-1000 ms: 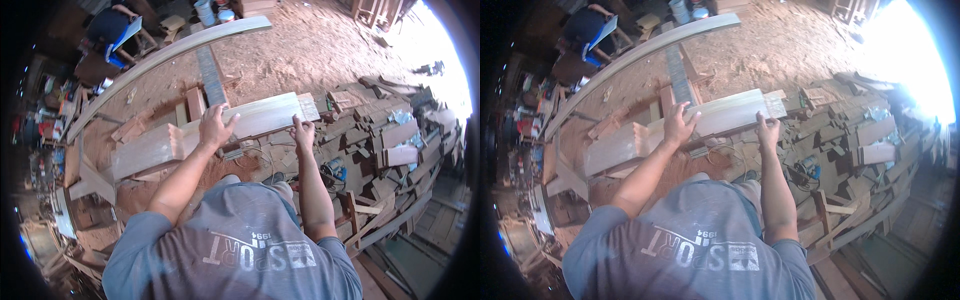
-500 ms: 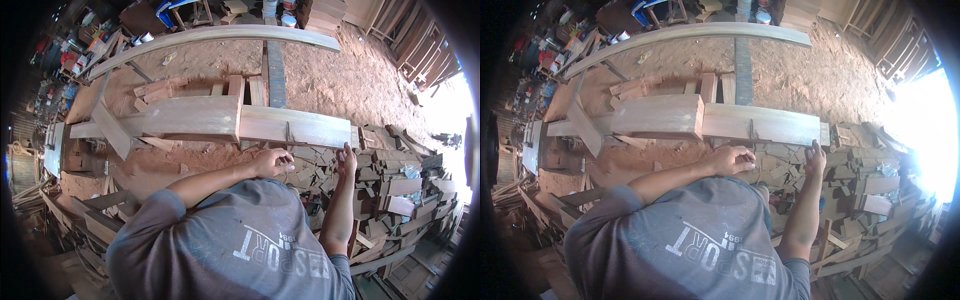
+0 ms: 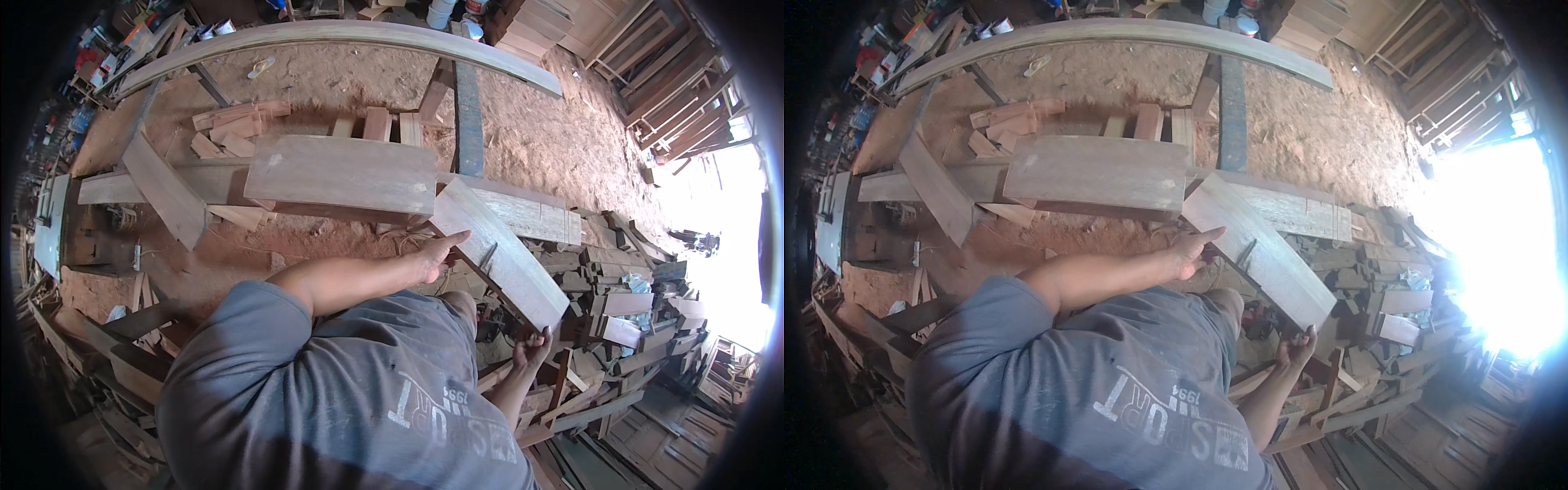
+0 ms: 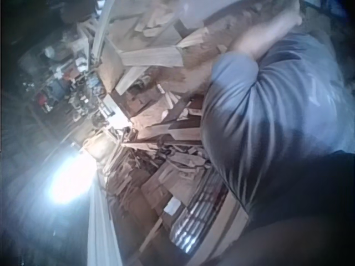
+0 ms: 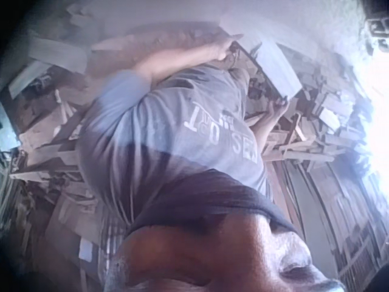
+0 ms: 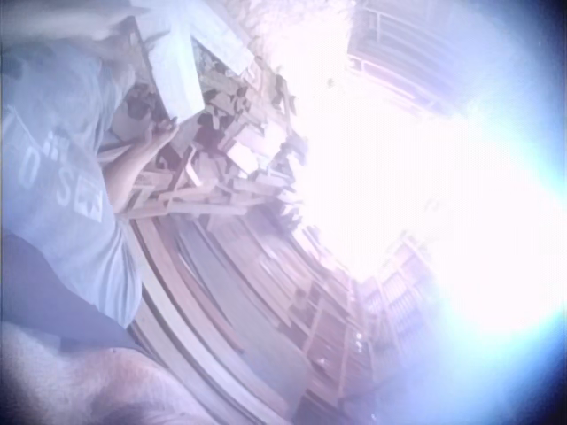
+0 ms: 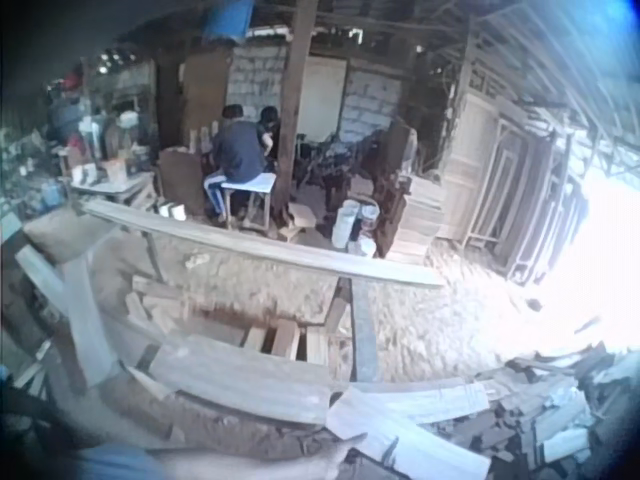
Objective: The person measures and marks a wooden plank with a square and pencil, then uses a circular saw to cut the plank into smaller pieces. The person repeats this process with another plank, stacking the cut pieces on the floor.
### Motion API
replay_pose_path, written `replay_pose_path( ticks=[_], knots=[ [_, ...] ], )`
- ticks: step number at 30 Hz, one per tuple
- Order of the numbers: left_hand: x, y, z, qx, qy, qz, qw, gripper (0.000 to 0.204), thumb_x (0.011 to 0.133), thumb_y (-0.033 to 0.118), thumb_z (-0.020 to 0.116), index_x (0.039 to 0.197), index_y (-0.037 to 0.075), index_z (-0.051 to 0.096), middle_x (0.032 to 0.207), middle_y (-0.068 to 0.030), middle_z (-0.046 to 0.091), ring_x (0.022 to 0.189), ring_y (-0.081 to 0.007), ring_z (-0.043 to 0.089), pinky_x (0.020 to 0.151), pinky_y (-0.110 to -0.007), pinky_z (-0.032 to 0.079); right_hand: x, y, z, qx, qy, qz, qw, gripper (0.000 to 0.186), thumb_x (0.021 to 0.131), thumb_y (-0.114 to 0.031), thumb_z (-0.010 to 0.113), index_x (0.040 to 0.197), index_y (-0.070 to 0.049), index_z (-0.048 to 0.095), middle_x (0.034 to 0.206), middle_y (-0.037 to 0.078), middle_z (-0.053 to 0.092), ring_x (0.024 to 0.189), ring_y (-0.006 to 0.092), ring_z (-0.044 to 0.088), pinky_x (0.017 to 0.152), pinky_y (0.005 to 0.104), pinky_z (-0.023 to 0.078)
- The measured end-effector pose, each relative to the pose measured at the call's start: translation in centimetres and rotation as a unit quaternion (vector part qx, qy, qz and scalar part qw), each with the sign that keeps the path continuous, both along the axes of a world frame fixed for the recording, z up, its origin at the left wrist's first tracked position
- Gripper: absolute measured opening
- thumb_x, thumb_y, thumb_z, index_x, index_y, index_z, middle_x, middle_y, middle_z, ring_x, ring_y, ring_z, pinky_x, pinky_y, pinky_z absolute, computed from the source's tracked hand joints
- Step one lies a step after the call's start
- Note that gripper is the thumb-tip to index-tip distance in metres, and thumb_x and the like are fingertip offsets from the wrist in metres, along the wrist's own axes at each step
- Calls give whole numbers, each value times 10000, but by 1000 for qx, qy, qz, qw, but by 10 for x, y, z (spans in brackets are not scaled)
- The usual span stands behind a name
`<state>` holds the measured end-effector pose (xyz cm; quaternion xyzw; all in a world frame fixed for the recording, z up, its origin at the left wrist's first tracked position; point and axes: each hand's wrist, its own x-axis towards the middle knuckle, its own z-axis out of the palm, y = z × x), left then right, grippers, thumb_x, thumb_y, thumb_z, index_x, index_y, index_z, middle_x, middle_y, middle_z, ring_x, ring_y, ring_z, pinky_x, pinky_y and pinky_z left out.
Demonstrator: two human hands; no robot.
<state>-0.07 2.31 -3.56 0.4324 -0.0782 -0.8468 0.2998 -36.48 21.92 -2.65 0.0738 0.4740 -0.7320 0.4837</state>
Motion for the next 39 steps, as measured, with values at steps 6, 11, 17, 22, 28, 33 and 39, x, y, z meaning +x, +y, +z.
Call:
replay_pose_path(
  ticks=[6,11,17,22,28,33,39],
  knots=[
    [-17,27,38,-47,-71,-44,995,750,873,405,929,1454,29,641,1513,-149,643,1338,-227,624,1050,-453,563,-4,85,4,-44,-33,10,998,397,1030,-148,721,1383,-9,607,1163,153,712,1051,273,696,1022,443,606],
    [-14,33,127,-282,-13,33,959,609,933,299,896,1399,-10,655,1351,-123,722,1215,-194,689,1047,-355,559,-22,105,21,-41,-14,163,986,442,1075,-360,679,1384,-46,642,1199,134,753,1253,310,697,1168,573,488],
    [26,20,216,-429,-101,134,887,656,925,306,916,1417,-20,629,1274,-140,764,1126,-192,741,998,-365,604,-18,-6,75,35,120,383,915,668,966,-110,796,1552,-32,485,1421,191,664,1354,380,651,1133,606,527],
    [88,32,267,-496,-161,172,836,666,911,255,931,1426,-29,620,1274,-136,767,1117,-180,742,969,-357,619,47,-123,171,-45,580,491,648,1005,793,-208,978,1622,-27,438,1508,181,614,1376,384,613,1148,512,495],
    [184,98,281,-521,-248,266,773,684,827,114,969,1414,-3,639,1255,-110,764,1148,-174,721,988,-353,601,194,-205,193,-210,541,687,437,926,766,-188,999,1525,16,510,1391,251,682,1335,389,659,1083,463,532],
    [277,214,275,-506,-338,369,703,777,737,33,995,1429,2,643,1326,-88,738,1231,-199,683,1059,-383,563,337,-193,186,-378,367,748,403,736,861,-181,941,1445,25,544,1199,236,756,1132,402,761,975,449,596],
    [367,350,163,-380,-419,598,568,922,841,217,953,1589,13,454,1472,-96,639,1349,-212,605,1159,-397,477,491,-161,163,-453,387,779,195,741,891,-282,915,1458,-5,526,1237,274,740,1168,423,748,981,478,591]
  ],
)
